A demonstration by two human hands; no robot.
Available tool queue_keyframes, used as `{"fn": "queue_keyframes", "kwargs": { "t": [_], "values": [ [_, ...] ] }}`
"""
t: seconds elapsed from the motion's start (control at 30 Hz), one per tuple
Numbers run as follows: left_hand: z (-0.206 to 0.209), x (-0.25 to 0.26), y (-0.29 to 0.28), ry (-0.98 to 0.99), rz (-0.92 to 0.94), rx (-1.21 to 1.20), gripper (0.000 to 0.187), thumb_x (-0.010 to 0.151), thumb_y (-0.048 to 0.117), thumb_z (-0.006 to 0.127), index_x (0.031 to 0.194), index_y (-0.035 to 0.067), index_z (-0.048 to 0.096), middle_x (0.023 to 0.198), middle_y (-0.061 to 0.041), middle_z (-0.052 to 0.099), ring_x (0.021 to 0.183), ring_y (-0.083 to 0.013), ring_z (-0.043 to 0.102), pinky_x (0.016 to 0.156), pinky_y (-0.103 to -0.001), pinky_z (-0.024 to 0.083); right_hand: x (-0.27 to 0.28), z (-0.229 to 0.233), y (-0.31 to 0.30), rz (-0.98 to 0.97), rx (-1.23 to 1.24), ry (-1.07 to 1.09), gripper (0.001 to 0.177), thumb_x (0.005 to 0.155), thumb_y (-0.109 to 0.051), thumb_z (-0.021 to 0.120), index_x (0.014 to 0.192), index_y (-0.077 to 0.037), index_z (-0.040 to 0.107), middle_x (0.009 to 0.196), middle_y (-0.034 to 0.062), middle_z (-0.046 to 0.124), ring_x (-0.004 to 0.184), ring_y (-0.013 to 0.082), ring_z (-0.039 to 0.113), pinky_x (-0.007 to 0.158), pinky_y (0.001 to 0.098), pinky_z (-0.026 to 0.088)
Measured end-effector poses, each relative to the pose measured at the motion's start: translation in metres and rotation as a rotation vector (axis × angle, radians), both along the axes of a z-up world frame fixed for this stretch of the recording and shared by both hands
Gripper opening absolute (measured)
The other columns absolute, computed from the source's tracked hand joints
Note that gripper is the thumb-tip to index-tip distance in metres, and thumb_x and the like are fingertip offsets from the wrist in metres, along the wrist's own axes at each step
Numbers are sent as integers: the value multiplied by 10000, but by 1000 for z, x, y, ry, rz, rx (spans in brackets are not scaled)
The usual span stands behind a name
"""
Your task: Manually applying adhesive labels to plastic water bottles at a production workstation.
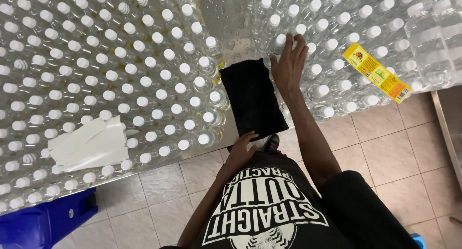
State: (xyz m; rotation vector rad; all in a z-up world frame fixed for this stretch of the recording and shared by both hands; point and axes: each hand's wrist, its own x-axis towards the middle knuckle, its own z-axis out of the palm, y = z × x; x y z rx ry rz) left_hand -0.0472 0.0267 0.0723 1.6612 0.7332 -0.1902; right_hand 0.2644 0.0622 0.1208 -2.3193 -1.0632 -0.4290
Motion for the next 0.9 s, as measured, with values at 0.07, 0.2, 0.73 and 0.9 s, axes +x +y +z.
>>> {"fn": "queue_keyframes", "kwargs": {
  "t": [0.07,0.2,0.73,0.9],
  "values": [
    [-5,-6,2,-53,-13,-12,494,1085,362,598,1544,180,584,1682,-137,477,1531,-350,488,1237,-468,451,-5,0,5,-39,-64,37,853,864,-126,1016,1499,5,461,1424,237,429,1191,428,533,1057,574,504],
    [9,-12,4,-89,-2,-67,468,1124,319,622,1551,131,583,1659,-226,466,1556,-437,441,1272,-491,437,-10,-15,11,-59,-94,114,851,841,-67,987,1491,12,443,1391,226,465,1228,458,544,1078,585,488],
    [18,-20,3,-115,18,-109,458,1140,303,615,1541,83,587,1626,-271,479,1540,-473,439,1269,-529,427,-49,-8,-30,24,259,388,694,966,-98,850,1504,-140,413,1442,130,498,1267,480,652,958,661,657],
    [13,-17,-7,-77,-20,-149,494,1114,363,649,1524,89,609,1569,-277,554,1504,-463,501,1247,-499,465,-81,13,-71,134,525,445,723,1021,-181,870,1565,-182,393,1573,94,448,1384,359,514,1075,567,556]
  ]
}}
